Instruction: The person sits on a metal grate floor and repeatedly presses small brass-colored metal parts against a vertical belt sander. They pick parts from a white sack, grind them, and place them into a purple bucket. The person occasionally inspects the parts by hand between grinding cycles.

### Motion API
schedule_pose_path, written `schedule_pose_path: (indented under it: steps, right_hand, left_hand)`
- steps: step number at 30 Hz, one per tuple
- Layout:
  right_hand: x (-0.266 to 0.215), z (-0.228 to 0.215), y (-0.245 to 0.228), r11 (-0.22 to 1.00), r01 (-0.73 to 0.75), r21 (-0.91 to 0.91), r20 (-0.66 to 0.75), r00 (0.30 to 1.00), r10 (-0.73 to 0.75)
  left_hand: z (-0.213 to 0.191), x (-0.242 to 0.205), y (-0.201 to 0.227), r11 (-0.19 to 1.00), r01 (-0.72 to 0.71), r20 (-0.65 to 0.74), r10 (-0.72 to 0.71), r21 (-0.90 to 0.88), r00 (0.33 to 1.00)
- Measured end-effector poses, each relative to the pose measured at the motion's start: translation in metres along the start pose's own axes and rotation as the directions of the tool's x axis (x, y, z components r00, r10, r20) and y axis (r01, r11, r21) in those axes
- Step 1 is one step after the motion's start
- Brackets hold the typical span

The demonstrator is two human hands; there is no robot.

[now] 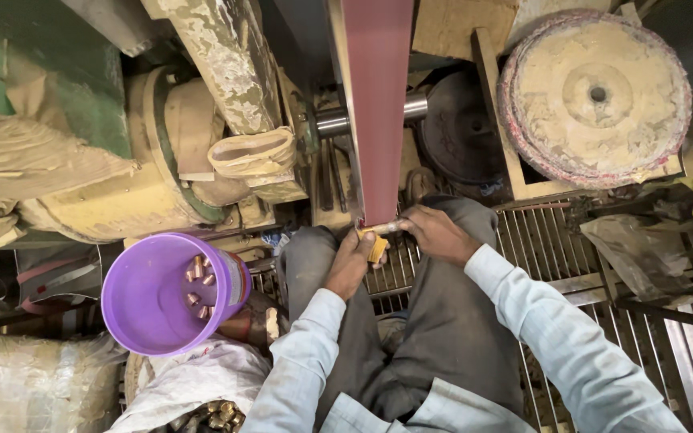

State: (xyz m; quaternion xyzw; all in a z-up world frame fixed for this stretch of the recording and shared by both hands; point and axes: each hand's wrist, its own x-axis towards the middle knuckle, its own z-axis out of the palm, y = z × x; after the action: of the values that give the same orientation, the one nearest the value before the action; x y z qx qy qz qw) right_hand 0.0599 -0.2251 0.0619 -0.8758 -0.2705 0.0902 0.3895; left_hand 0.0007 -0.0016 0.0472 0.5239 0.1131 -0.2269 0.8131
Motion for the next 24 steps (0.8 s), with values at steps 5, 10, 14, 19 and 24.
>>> schedule_pose_path:
  steps: [5,10,14,19,24]
  right_hand:
    - [0.007,-0.006,-0.004,0.997,-0.043,0.071,0.044,0.998,0.040]
    - [0.011,-0.010,-0.001,0.981,-0.141,0.133,0.127,0.984,0.124]
    - [0.015,-0.006,0.007,0.955,-0.194,0.226,0.199,0.969,0.150]
    - [0.018,-0.007,0.010,0.667,-0.590,0.455,0.471,0.795,0.382]
    - [0.027,-0.015,0.003,0.428,-0.675,0.600,0.599,0.735,0.318]
  left_hand:
    - [0.001,0.001,0.002,0.999,0.038,-0.017,-0.039,-0.029,0.999]
    - [0.003,0.000,0.004,1.000,0.026,-0.014,-0.026,-0.010,1.000]
    - [0.005,-0.002,0.007,1.000,0.030,-0.021,-0.030,-0.006,0.999]
    - [0.005,-0.001,0.007,0.999,0.053,-0.038,-0.053,0.007,0.998]
    - [0.003,0.001,0.001,1.000,0.020,-0.027,-0.020,0.007,0.999]
